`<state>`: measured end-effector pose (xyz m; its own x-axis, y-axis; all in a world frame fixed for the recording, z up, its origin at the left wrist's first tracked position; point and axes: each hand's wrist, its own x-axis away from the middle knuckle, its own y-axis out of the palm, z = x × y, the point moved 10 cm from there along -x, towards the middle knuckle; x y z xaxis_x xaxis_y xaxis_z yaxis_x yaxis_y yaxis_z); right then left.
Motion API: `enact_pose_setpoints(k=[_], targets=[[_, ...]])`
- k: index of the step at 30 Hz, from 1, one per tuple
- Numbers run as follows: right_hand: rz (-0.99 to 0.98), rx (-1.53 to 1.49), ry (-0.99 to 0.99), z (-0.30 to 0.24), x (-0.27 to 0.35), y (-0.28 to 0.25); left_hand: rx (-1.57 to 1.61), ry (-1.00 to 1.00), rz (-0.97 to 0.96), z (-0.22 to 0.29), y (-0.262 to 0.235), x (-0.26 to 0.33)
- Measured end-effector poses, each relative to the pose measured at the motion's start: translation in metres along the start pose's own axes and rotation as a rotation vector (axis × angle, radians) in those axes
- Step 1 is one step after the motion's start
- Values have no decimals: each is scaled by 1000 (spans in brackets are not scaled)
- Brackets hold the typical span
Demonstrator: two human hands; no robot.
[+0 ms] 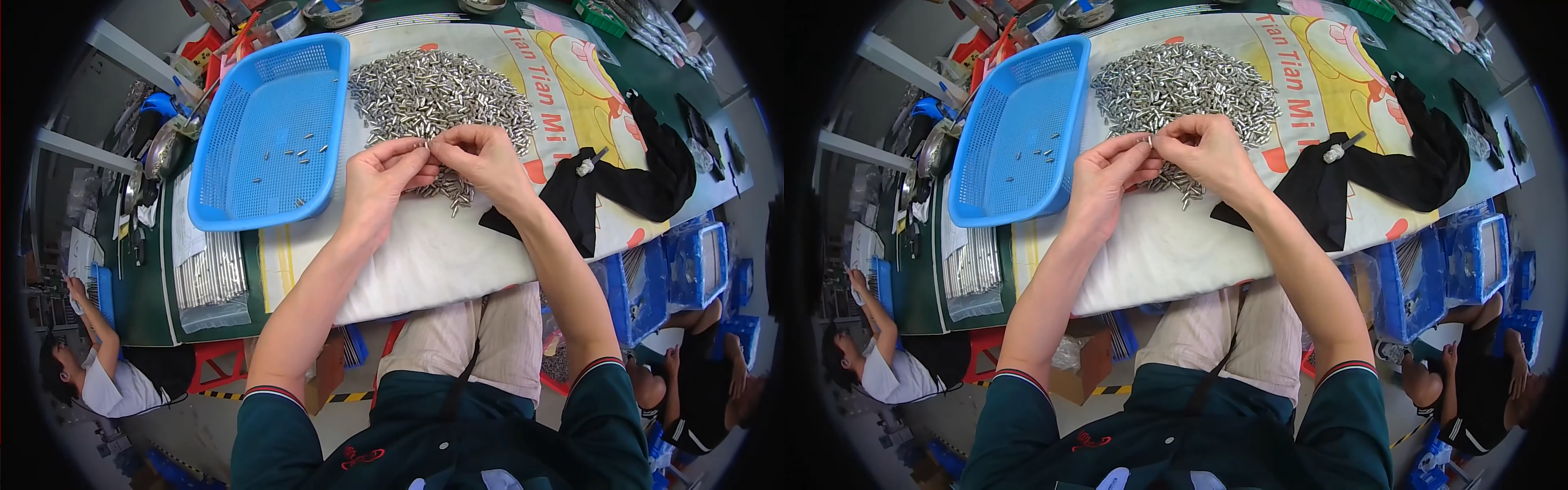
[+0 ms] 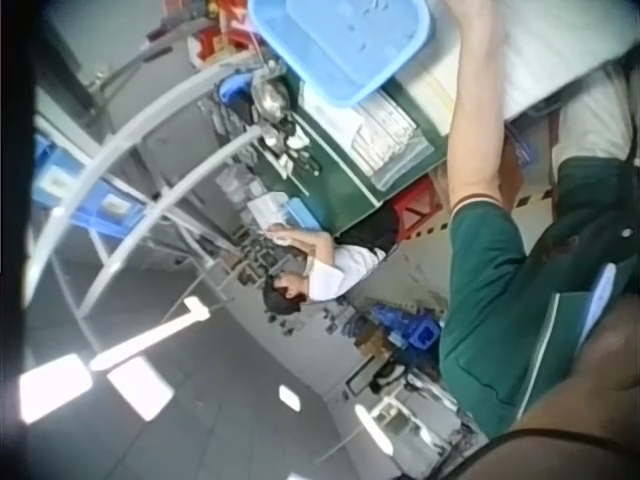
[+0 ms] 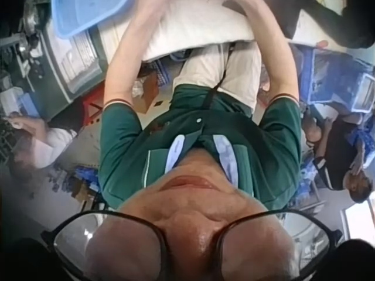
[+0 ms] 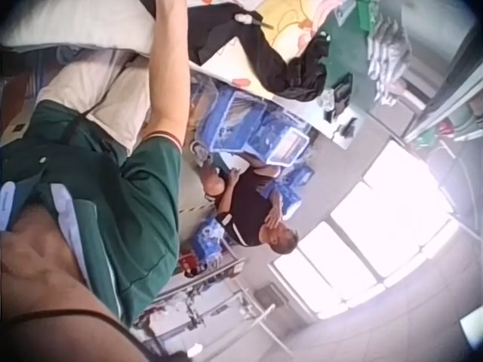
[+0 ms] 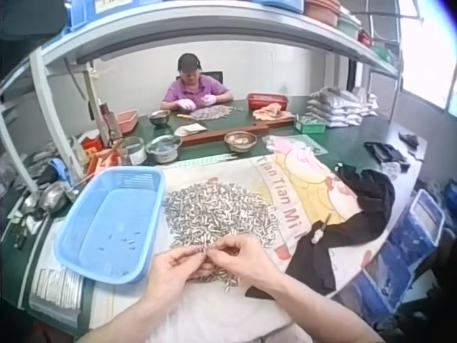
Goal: Manually attaching small metal clips to a strip of black fabric at a manufacturing workbench.
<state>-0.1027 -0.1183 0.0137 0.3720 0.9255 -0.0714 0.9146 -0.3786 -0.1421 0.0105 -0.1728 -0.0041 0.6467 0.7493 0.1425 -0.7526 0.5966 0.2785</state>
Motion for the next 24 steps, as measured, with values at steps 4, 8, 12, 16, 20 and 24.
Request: enact_pose_setpoints(k=[4,8,12,16,20,24], targets=[[-1,-37,59,4,1,-1,-7,-8,-18,-2,0,-1],[-15,-58,83,5,2,-2,31,-61,-47,-5,3,0],[-31,-49,100,5,1,-3,117,-128,-57,-9,5,3],[-1,-70,127,9,1,-5,163,-162,-76,-12,4,1],[16,-56,135,11,1,-5,192,-206,-114,-16,7,1],[14,-42,140,11,1,-6,209,-222,-120,-18,8,2]])
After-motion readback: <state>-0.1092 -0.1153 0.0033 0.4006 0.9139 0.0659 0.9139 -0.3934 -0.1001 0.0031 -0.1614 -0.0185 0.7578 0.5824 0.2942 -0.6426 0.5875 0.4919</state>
